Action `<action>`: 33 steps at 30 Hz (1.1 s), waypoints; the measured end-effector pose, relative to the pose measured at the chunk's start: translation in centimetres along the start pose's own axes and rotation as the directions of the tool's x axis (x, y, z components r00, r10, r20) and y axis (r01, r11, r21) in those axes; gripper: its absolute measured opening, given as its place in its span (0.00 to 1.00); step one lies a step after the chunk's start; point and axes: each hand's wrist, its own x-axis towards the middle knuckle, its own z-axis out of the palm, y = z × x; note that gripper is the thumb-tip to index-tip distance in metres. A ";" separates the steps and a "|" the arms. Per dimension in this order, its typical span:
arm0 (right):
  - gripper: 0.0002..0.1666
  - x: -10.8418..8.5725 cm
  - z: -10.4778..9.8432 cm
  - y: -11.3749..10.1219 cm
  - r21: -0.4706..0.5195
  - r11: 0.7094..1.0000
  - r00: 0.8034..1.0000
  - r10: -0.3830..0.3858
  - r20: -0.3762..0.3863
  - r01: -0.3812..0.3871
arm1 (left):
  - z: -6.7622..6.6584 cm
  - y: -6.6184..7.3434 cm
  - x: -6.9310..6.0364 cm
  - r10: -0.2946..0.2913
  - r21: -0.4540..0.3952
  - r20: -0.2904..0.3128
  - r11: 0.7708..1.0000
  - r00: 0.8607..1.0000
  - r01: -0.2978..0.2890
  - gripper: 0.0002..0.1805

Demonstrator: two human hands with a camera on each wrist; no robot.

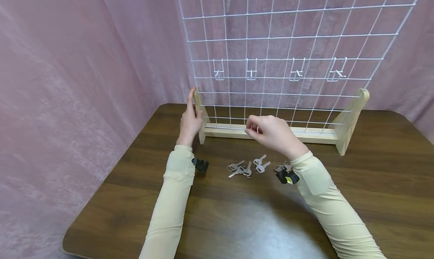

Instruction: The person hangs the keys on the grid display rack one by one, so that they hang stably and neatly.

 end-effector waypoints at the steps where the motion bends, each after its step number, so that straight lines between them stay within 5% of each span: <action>1: 0.03 0.1 0.5 -0.1 -0.004 1.000 0.999 -0.014 0.032 0.014 | -0.1 0.0 0.0 0.010 0.000 -0.003 1.000 1.000 -0.010 0.44; 5: 0.06 0.4 2.8 -0.6 0.012 0.993 0.973 -0.117 0.201 0.117 | -0.4 0.0 0.1 0.041 -0.002 -0.003 0.999 0.999 -0.041 0.44; 11: 0.16 -0.1 6.4 -0.7 0.060 0.964 0.829 -0.253 0.498 0.257 | -0.2 -0.1 -0.1 0.040 -0.012 0.002 0.999 0.999 -0.040 0.44; 14: 0.14 -0.3 7.5 -0.5 0.076 0.962 0.787 -0.260 0.559 0.264 | -0.1 -0.1 -0.1 0.034 -0.016 0.003 0.999 0.999 -0.034 0.44; 25: 0.09 -0.4 8.9 0.0 0.123 0.974 0.795 -0.227 0.563 0.192 | 0.0 0.2 0.2 0.033 0.011 -0.001 0.999 0.999 -0.033 0.44; 33: 0.11 -0.3 8.8 0.0 0.135 0.982 0.761 -0.189 0.621 0.134 | 0.0 0.0 -0.1 0.013 0.007 -0.001 1.000 1.000 -0.013 0.44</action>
